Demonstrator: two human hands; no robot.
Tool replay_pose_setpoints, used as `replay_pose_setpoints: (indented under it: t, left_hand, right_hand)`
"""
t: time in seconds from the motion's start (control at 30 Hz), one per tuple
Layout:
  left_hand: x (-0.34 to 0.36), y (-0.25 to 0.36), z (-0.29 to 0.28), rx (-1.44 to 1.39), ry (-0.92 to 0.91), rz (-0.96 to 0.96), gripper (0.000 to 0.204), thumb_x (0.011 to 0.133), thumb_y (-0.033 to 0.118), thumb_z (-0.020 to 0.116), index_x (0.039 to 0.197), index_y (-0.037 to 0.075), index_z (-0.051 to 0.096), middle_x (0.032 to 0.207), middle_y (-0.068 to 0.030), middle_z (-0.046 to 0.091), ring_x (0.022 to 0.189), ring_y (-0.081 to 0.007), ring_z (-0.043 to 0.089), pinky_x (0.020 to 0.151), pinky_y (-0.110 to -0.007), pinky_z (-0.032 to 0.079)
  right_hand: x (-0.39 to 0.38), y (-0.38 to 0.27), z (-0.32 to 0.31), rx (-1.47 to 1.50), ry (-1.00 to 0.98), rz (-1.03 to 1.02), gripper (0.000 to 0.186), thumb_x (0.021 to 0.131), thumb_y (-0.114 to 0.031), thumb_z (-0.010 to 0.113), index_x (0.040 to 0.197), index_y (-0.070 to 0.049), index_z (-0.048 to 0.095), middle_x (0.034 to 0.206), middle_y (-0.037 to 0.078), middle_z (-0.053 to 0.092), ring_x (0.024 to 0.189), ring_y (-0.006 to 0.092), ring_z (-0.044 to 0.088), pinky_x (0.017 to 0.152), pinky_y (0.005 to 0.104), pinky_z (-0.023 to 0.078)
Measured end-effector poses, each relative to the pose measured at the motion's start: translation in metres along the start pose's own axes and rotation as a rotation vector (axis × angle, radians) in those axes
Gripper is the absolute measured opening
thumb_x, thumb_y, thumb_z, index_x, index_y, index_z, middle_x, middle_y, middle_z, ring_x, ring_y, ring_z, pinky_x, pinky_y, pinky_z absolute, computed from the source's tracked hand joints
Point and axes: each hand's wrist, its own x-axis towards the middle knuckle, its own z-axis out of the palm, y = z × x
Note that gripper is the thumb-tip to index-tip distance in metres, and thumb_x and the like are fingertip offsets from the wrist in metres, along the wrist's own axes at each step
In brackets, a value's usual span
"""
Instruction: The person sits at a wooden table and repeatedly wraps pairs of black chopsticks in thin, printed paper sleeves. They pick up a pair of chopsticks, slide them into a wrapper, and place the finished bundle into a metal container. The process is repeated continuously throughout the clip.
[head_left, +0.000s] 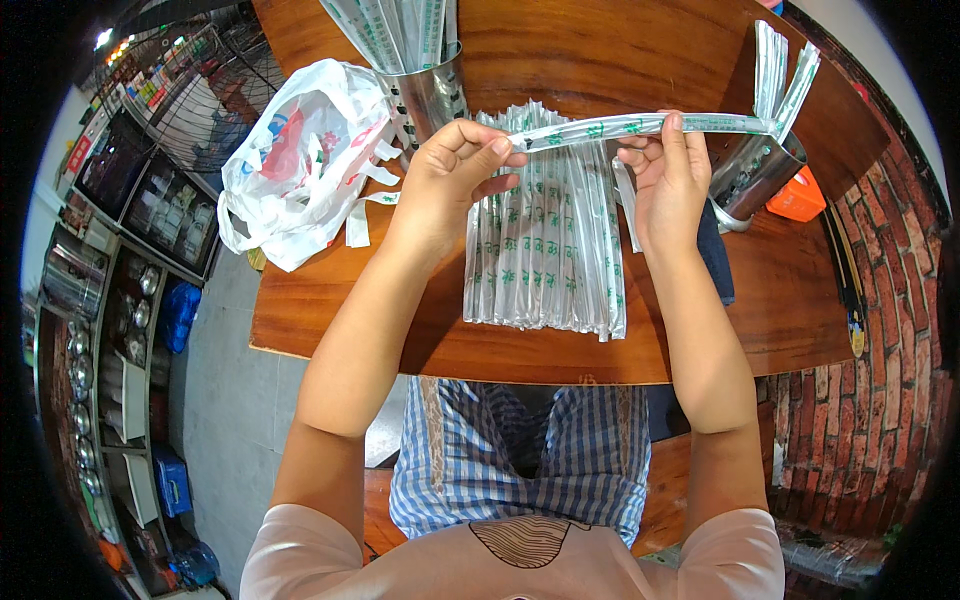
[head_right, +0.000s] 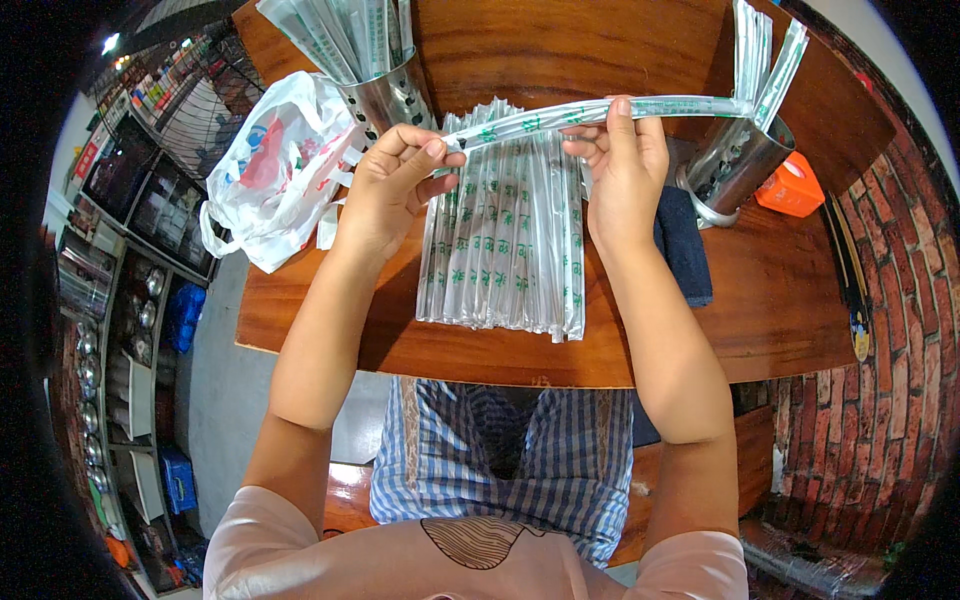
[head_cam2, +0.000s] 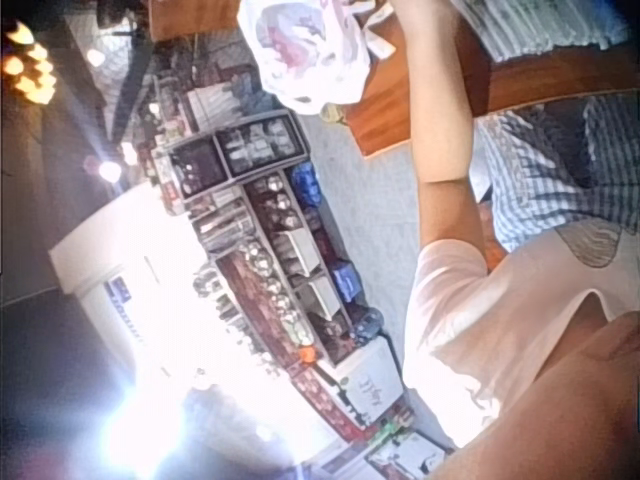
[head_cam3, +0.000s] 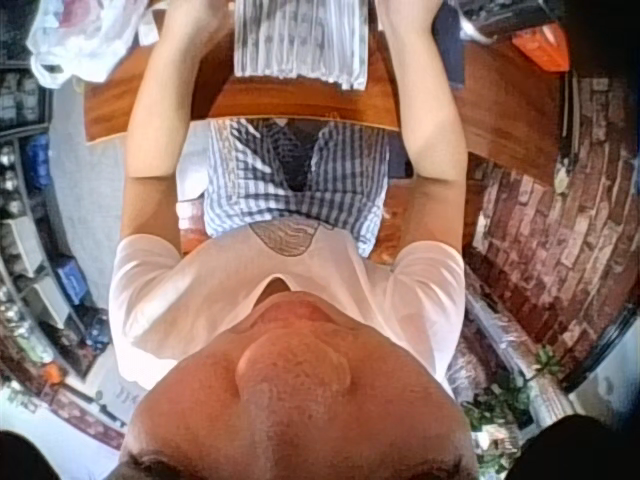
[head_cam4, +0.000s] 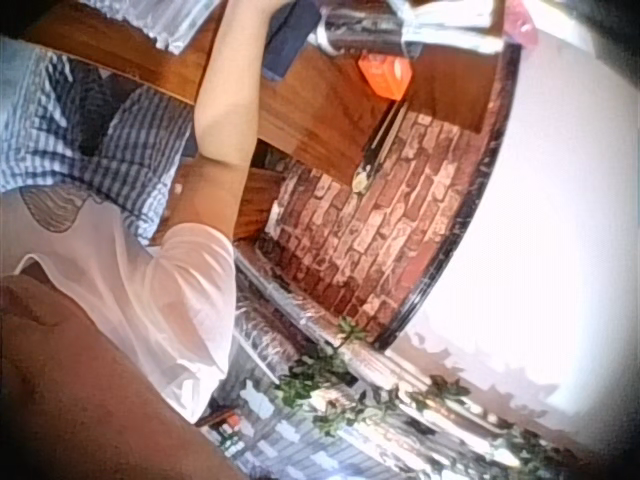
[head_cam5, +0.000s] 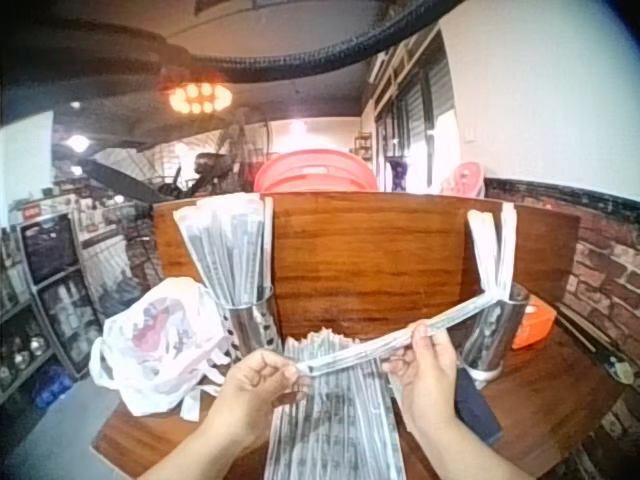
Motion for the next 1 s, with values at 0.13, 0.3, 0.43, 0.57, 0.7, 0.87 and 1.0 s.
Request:
replay_pose_setpoints:
  t: [0.13,0.3,0.43,0.57,0.7,0.87,1.0]
  left_hand:
    - [-0.003,0.005,0.001,-0.118,-0.077,-0.014,0.004,0.095,0.011,0.061,0.095,0.008,0.059,0.097,-0.0045,0.066,0.092,-0.0143,0.067,0.077,-0.028,0.055]
    - [-0.006,0.007,0.004,-0.165,-0.116,0.009,0.004,0.095,0.011,0.06,0.096,0.008,0.058,0.098,-0.0057,0.065,0.088,-0.0146,0.066,0.076,-0.027,0.054]
    - [-0.006,0.008,0.005,-0.133,-0.146,0.001,0.003,0.096,0.009,0.059,0.097,0.007,0.057,0.093,-0.0057,0.064,0.08,-0.0139,0.063,0.074,-0.027,0.053]
    - [-0.002,-0.004,0.003,0.17,-0.158,0.07,0.003,0.097,0.006,0.056,0.098,0.003,0.056,0.088,-0.0043,0.062,0.077,-0.0121,0.06,0.071,-0.026,0.05]
    - [-0.003,-0.011,-0.001,0.219,-0.233,0.084,0.005,0.097,0.006,0.054,0.099,0.001,0.055,0.085,-0.002,0.06,0.078,-0.0095,0.058,0.068,-0.025,0.048]
    - [-0.002,0.006,0.006,0.165,-0.003,-0.013,0.011,0.099,0.016,0.054,0.097,0.007,0.059,0.081,0.0017,0.057,0.072,-0.0075,0.054,0.064,-0.022,0.045]
    - [-0.002,0.014,0.0,0.206,-0.04,-0.021,0.017,0.099,0.019,0.055,0.095,0.006,0.065,0.083,0.002,0.06,0.072,-0.0078,0.056,0.063,-0.022,0.047]
  right_hand:
    - [0.0,0.0,-0.001,0.088,-0.026,0.037,0.018,0.1,-0.023,0.053,0.099,-0.006,0.054,0.087,0.008,0.064,0.078,0.0164,0.066,0.068,0.0283,0.058]
    - [0.0,0.002,-0.001,0.208,-0.027,0.121,0.019,0.099,-0.025,0.055,0.098,-0.006,0.054,0.088,0.008,0.064,0.079,0.017,0.066,0.068,0.0287,0.058]
    - [0.0,0.005,-0.001,0.302,-0.038,0.235,0.019,0.099,-0.024,0.054,0.098,-0.006,0.053,0.089,0.009,0.064,0.08,0.0179,0.066,0.067,0.0282,0.058]
    - [-0.006,0.008,0.0,0.343,-0.186,0.325,0.016,0.101,-0.021,0.05,0.1,-0.005,0.053,0.091,0.011,0.065,0.081,0.018,0.067,0.067,0.0283,0.059]
    - [-0.02,0.005,0.017,0.315,-0.238,0.379,0.017,0.102,-0.021,0.049,0.1,-0.005,0.052,0.091,0.01,0.065,0.08,0.0171,0.067,0.068,0.0294,0.059]
    - [-0.008,0.004,0.005,0.154,-0.145,0.204,0.02,0.101,-0.024,0.052,0.098,-0.004,0.053,0.089,0.01,0.064,0.078,0.0169,0.067,0.066,0.0278,0.058]
    - [-0.003,0.005,0.002,0.053,-0.084,0.142,0.021,0.1,-0.025,0.053,0.098,-0.004,0.053,0.086,0.008,0.064,0.076,0.0168,0.066,0.064,0.0265,0.057]
